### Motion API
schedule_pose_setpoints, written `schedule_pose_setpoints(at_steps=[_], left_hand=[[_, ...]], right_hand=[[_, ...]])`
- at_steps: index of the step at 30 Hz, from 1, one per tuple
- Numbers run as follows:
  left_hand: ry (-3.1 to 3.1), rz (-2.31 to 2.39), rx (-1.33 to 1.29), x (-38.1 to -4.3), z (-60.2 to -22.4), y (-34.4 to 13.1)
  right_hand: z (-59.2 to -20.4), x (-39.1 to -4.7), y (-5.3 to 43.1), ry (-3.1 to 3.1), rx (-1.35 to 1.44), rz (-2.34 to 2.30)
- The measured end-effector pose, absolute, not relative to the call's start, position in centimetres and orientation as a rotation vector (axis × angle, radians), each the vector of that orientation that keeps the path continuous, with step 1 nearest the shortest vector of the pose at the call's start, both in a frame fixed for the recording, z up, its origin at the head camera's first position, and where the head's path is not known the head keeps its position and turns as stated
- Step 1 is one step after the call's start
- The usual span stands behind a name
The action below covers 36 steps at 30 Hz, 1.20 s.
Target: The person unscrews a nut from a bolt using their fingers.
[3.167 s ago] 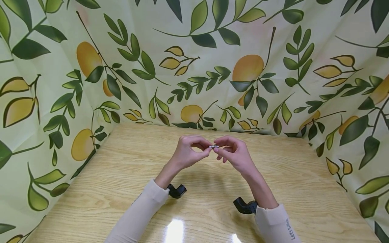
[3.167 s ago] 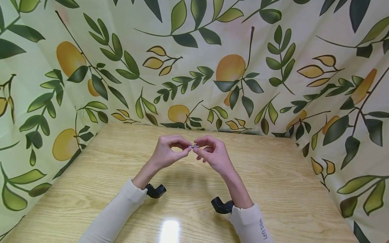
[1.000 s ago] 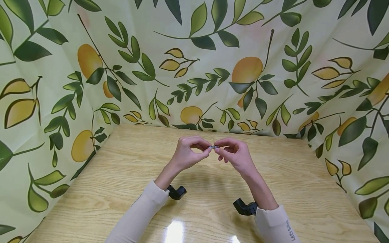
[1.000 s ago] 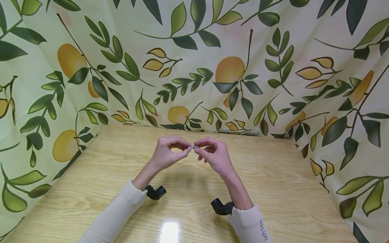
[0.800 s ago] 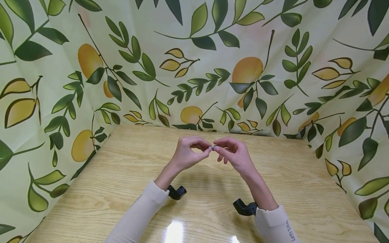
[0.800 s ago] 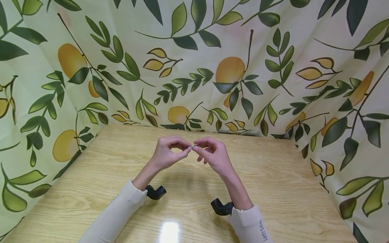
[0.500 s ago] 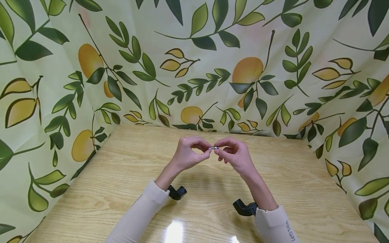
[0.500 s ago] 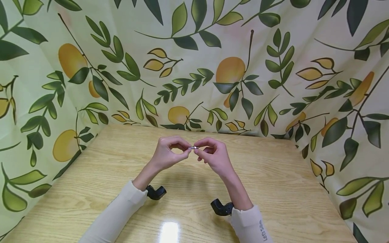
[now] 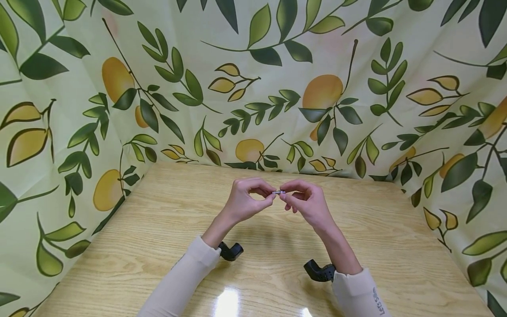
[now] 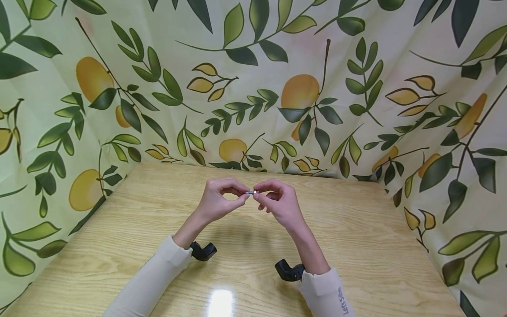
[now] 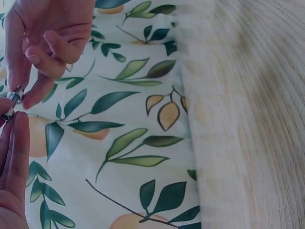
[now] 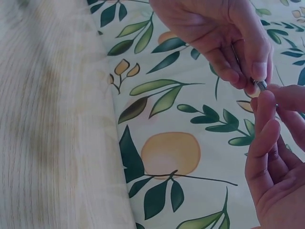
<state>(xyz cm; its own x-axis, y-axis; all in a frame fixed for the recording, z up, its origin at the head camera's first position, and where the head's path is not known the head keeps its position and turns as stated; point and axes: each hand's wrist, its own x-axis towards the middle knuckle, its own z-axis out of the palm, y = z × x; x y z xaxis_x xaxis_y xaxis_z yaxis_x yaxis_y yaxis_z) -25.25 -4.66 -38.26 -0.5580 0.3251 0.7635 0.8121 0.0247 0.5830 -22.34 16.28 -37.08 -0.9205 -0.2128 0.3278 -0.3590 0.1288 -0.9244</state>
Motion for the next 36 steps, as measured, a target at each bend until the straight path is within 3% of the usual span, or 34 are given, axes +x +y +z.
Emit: schedule_pose_setpoints(at_steps=[36], left_hand=[[-1.903, -1.529, -1.143, -25.34, -38.37, -4.58]], right_hand=[[-37.14, -22.5, 16.56, -2.268, 0.63, 1.974]])
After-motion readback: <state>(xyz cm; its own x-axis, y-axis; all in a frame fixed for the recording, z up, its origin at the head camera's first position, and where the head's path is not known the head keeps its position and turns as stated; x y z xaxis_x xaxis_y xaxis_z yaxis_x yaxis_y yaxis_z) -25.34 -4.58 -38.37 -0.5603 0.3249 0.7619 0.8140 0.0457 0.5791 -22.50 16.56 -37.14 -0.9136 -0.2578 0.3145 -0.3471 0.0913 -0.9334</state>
